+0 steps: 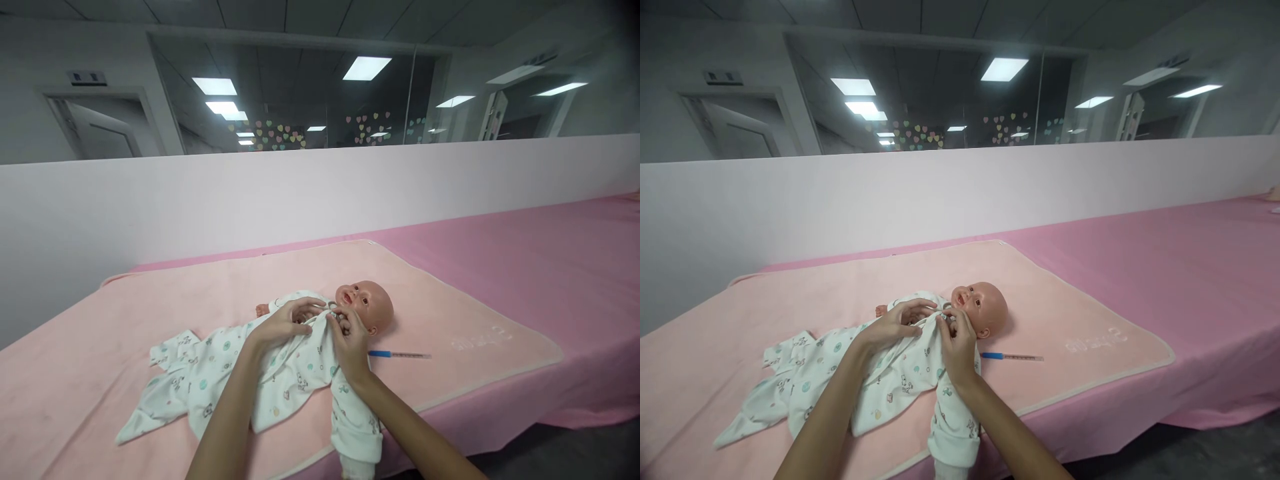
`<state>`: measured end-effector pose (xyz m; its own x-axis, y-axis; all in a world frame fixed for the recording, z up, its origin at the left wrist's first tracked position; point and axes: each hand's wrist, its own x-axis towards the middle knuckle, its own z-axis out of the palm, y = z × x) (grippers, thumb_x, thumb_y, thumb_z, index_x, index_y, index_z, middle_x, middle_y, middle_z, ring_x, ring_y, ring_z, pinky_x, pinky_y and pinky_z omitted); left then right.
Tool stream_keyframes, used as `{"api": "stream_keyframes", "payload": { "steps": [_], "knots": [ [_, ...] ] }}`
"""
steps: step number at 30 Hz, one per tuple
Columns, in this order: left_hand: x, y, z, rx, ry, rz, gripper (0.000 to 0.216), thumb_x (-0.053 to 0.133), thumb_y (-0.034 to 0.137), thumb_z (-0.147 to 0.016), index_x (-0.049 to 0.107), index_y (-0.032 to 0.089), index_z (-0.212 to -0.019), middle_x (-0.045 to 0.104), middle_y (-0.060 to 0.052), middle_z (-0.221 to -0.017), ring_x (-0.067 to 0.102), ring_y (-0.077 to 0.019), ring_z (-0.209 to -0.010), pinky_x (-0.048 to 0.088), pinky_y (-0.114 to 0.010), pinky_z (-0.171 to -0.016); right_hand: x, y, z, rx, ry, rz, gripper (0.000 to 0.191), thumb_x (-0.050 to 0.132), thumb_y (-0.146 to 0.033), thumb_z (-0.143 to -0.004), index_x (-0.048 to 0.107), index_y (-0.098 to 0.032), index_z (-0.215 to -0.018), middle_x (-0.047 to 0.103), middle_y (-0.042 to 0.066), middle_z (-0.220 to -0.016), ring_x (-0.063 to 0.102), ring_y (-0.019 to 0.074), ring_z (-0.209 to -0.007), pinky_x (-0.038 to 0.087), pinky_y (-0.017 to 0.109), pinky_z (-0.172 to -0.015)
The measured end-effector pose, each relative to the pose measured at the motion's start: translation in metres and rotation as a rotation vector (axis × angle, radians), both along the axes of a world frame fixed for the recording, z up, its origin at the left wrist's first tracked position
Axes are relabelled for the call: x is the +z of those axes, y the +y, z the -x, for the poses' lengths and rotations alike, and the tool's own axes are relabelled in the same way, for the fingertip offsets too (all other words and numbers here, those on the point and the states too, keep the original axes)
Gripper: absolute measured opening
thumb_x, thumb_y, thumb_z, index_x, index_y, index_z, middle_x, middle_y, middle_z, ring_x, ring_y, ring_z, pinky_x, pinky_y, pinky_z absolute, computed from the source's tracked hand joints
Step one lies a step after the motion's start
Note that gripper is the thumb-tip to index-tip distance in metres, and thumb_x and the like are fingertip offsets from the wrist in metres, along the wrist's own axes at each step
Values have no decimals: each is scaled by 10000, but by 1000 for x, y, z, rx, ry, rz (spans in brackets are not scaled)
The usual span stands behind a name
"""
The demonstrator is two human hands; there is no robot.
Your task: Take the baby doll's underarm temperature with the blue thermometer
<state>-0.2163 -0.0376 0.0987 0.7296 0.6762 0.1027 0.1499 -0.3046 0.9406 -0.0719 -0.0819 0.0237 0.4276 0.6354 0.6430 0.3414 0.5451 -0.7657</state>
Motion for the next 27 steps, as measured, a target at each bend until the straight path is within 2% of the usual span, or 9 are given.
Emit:
{"api": "stream_keyframes", "payload": {
  "steps": [4,9,12,15,19,23,27],
  "knots": [
    [1,7,18,53,35,59,487,641,163,-637,554,193,-1116,615,-70,-993,545,-178,-952,409,-295,-837,1,0,0,-26,5,-16,194,488,-327,-830,560,-151,-866,571,52,-797,410,78,-493,397,221,-488],
    [-8,11,28,225,-6,63,398,651,239,-660,588,173,-1048,626,-74,-940,577,-176,-865,443,-297,-795,1,0,-1,-81,-38,-51,169,471,-291,-843,562,-156,-891,579,73,-828,456,92,-515,433,237,-504],
    [-14,5,26,305,-9,-6,335,646,265,-669,624,161,-987,627,-83,-948,573,-188,-869,456,-282,-755,0,-1,0,-144,-188,-147,170,426,-210,-855,587,-174,-892,591,91,-897,566,140,-689,474,262,-592],
    [-15,-5,22,357,-15,-84,280,619,286,-697,654,164,-947,637,-76,-942,566,-192,-871,461,-279,-738,-2,-2,4,-128,-438,-225,261,380,-136,-847,617,-213,-926,609,77,-981,599,160,-858,486,258,-663],
    [-13,-13,21,338,-21,-89,259,628,285,-700,684,157,-919,662,-69,-869,573,-195,-855,451,-284,-757,-1,-1,9,-87,-627,-161,282,390,-109,-812,627,-225,-909,626,48,-985,612,145,-800,470,235,-633],
    [-13,-11,20,322,14,-84,269,615,328,-723,697,146,-903,672,-72,-798,573,-182,-772,442,-268,-691,3,-3,9,-77,-637,-83,222,412,-131,-788,608,-203,-864,617,50,-963,591,131,-690,431,228,-569],
    [-14,-12,17,323,44,-167,244,598,333,-734,697,175,-892,666,-53,-792,558,-157,-727,426,-246,-653,5,-6,8,-80,-633,-73,178,427,-151,-770,586,-183,-842,605,55,-926,554,119,-627,389,222,-507]
  ]
}}
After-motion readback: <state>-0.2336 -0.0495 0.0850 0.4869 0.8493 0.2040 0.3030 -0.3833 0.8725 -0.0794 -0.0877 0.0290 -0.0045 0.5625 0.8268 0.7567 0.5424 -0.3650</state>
